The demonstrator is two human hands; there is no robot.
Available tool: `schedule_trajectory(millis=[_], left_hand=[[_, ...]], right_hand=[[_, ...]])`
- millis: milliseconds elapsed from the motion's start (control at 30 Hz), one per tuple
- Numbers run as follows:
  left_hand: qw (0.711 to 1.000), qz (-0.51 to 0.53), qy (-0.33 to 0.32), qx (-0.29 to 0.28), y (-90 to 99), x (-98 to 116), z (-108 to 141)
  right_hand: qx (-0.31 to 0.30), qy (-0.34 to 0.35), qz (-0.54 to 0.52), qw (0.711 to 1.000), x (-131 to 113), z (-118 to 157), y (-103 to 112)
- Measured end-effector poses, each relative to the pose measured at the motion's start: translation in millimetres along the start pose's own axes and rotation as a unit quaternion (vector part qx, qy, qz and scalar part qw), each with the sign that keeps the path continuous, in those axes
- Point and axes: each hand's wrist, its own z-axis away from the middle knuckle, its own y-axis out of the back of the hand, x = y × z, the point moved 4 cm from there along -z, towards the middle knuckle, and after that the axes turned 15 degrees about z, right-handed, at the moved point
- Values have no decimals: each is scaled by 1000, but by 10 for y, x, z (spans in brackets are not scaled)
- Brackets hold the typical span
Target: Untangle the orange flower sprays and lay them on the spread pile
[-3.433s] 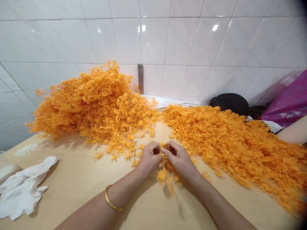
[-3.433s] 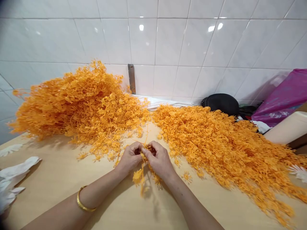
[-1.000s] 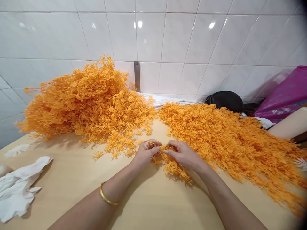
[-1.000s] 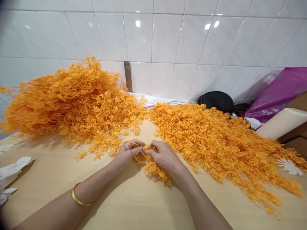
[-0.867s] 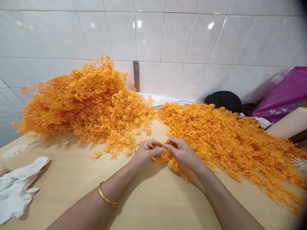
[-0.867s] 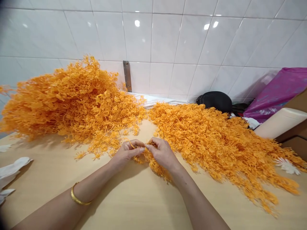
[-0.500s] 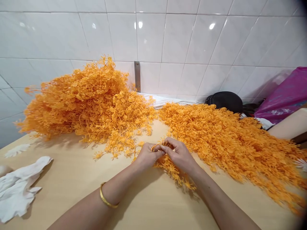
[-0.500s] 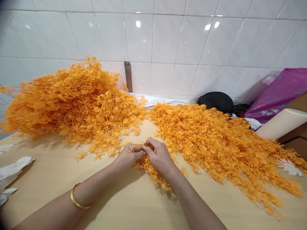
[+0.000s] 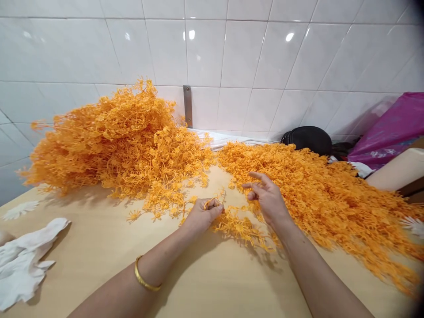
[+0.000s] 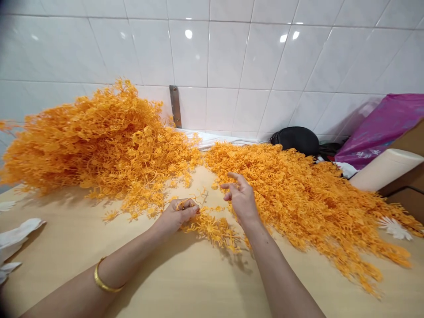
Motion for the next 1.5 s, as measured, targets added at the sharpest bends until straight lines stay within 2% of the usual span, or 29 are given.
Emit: schedule_trajectory(millis=[133,267,333,433,600,733,833,967,1033,1133,1200,1267,1367,1433,1500], left_hand=[[1000,16,1,10,-1,8,-1],[999,8,-22,45,21,26,9],[998,2,-34,56,43,20,1],[995,1,-65,70,77,19,-17],[986,38,-97,130,125,60,-9],[969,-4,-160,190,147,143,33],[947,-53,-218,228,157,195,73],[947,-100,-211,222,157,190,85],[923,-181,-265,213,132,245,119],[838,-332,-388,193,37,345,218],[786,-401,-440,166,-36,361,272],[769,-430,-455,128,-86,340,288],[799,-406,-430,110,-78,300,249],[841,-359,-389,113,-36,281,196],[894,-291,-327,92,-6,249,129]], right_hand=[[-119,59,103,986,-139,131,-152],[-237,135,258,927,-209,249,-268],[-246,171,287,910,-217,270,-301],[-204,172,264,927,-179,229,-299],[-123,95,194,969,-44,123,-238],[-74,62,185,978,9,86,-191],[-4,37,170,985,39,56,-114],[63,64,162,983,20,41,-33],[64,105,198,972,-35,60,-38],[57,189,247,949,-150,126,-88],[50,244,258,934,-223,184,-138],[25,281,250,926,-274,241,-202],[-41,309,220,924,-320,324,-315],[-88,308,201,926,-328,368,-387],[-120,295,186,929,-318,394,-441]])
